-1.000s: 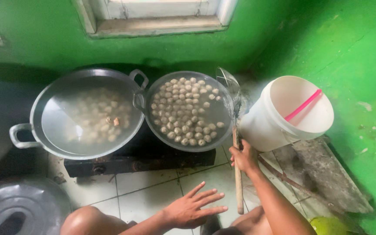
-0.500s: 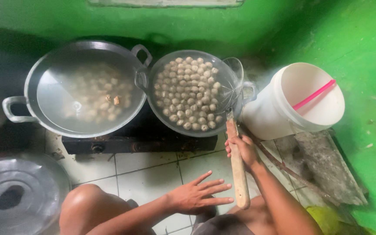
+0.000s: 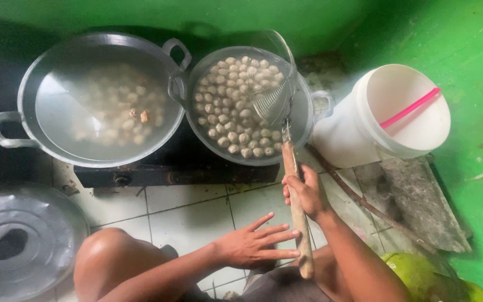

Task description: The person sits on the floor and uses a wire skimmer to stir small round food items in two large pots on a gas stove. The person occasionally adjusts the skimmer and continues stirring the contents.

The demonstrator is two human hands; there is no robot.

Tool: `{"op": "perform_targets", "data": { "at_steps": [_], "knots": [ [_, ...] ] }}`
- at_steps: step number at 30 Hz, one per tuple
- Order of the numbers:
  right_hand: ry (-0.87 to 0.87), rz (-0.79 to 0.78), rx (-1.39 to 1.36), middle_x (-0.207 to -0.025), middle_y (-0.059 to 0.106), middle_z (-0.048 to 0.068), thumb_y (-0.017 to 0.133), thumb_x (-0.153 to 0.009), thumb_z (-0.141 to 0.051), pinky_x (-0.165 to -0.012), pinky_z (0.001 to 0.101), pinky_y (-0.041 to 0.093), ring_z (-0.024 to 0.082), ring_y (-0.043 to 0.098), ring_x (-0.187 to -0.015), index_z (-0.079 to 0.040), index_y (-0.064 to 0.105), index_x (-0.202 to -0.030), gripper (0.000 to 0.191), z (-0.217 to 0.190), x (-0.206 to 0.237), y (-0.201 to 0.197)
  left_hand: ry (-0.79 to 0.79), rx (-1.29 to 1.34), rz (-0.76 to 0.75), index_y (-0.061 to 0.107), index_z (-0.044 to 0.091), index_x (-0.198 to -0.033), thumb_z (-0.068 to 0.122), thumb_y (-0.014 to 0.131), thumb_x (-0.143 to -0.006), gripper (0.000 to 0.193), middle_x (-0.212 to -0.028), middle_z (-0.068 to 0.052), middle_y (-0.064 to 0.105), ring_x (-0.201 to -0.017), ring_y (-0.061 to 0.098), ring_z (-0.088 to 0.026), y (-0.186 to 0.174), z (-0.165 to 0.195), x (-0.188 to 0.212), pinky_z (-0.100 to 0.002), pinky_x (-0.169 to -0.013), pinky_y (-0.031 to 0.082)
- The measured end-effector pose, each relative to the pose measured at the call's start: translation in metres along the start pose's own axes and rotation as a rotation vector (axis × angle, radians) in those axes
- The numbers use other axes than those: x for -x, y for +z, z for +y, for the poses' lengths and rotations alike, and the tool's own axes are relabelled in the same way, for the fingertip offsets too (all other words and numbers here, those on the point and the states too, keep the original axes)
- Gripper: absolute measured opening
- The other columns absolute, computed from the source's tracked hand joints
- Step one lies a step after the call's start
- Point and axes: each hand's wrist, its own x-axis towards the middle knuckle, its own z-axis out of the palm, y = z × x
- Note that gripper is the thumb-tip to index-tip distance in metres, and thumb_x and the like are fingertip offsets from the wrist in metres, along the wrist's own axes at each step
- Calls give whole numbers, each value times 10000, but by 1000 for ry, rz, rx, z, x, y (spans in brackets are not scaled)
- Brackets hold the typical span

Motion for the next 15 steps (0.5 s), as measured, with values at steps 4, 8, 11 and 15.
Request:
{"op": "perform_targets", "data": {
  "at_steps": [4, 8, 11, 15],
  "knots": [
    [-63, 123, 69, -740, 607, 83, 652, -856, -114, -473, 320, 539, 153, 606, -573, -4, 587, -994, 188, -7, -8, -3, -8, -88, -10, 243, 350, -1659, 334, 713, -914, 880, -1764, -60, 217, -1612, 312, -273, -3, -1, 3, -588, -1340, 175],
    [-53, 269, 196, -726, 626, 101, 651, -875, -124, -478, 325, 543, 174, 618, -562, 1, 596, -1025, 203, -4, -22, -19, -11, -174, -9, 242, 365, -1667, 362, 699, -947, 852, -1767, -43, 226, -1612, 323, -251, -5, -1, 7, -579, -1346, 185],
    [-36, 305, 154, -765, 613, 95, 647, -882, -128, -478, 328, 552, 167, 617, -586, -8, 594, -1049, 212, 5, -33, -29, -20, -21, 7, 232, 358, -1656, 371, 682, -961, 828, -1750, -52, 228, -1589, 322, -272, -5, 0, 8, -602, -1329, 183],
    [-6, 265, 114, -815, 644, 94, 635, -882, -142, -491, 338, 560, 168, 637, -605, 13, 596, -1018, 210, 15, -41, -34, -9, -58, -15, 236, 377, -1653, 364, 681, -964, 821, -1754, -36, 234, -1597, 326, -258, -6, -1, 7, -592, -1334, 189]
  ]
}}
